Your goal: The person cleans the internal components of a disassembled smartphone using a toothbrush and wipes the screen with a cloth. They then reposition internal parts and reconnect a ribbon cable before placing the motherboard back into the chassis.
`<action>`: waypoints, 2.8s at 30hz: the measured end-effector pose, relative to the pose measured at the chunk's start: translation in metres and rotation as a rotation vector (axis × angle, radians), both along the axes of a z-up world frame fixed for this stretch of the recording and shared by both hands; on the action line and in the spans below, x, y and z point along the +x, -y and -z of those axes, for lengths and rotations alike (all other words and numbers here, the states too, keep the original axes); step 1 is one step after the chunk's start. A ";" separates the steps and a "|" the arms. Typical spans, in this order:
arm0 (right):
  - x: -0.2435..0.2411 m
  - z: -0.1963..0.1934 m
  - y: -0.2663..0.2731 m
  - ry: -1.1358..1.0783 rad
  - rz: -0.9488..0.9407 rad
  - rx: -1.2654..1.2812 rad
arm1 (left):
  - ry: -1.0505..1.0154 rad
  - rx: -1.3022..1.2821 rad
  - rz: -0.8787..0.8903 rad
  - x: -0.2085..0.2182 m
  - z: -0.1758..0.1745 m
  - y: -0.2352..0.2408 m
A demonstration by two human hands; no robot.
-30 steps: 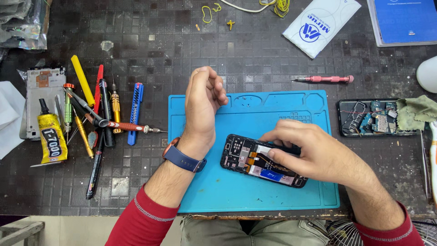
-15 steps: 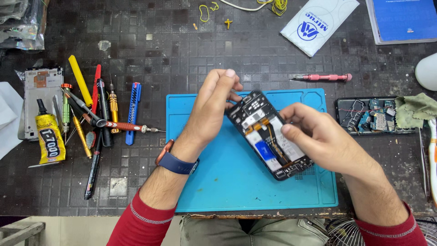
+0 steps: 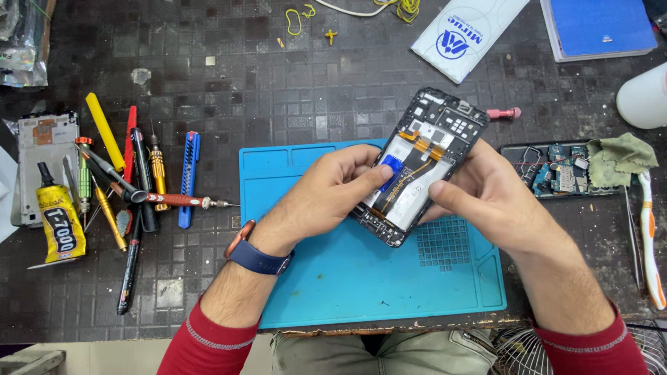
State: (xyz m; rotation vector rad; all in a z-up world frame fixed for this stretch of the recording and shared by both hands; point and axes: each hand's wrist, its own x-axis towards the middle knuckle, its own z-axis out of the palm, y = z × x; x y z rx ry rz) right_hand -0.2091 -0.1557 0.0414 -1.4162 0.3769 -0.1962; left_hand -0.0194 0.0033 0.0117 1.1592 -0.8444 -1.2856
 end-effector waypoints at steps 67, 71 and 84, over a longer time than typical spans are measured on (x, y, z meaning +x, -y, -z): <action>-0.102 -0.006 0.104 -0.639 0.428 -1.019 | 0.759 0.579 0.380 0.032 -0.054 -0.020; -0.086 -0.016 0.088 -0.578 0.244 -1.008 | 0.780 0.573 0.378 0.031 -0.057 -0.020; -0.065 -0.017 0.073 -0.572 0.068 -1.052 | 0.855 0.573 0.361 0.028 -0.061 -0.020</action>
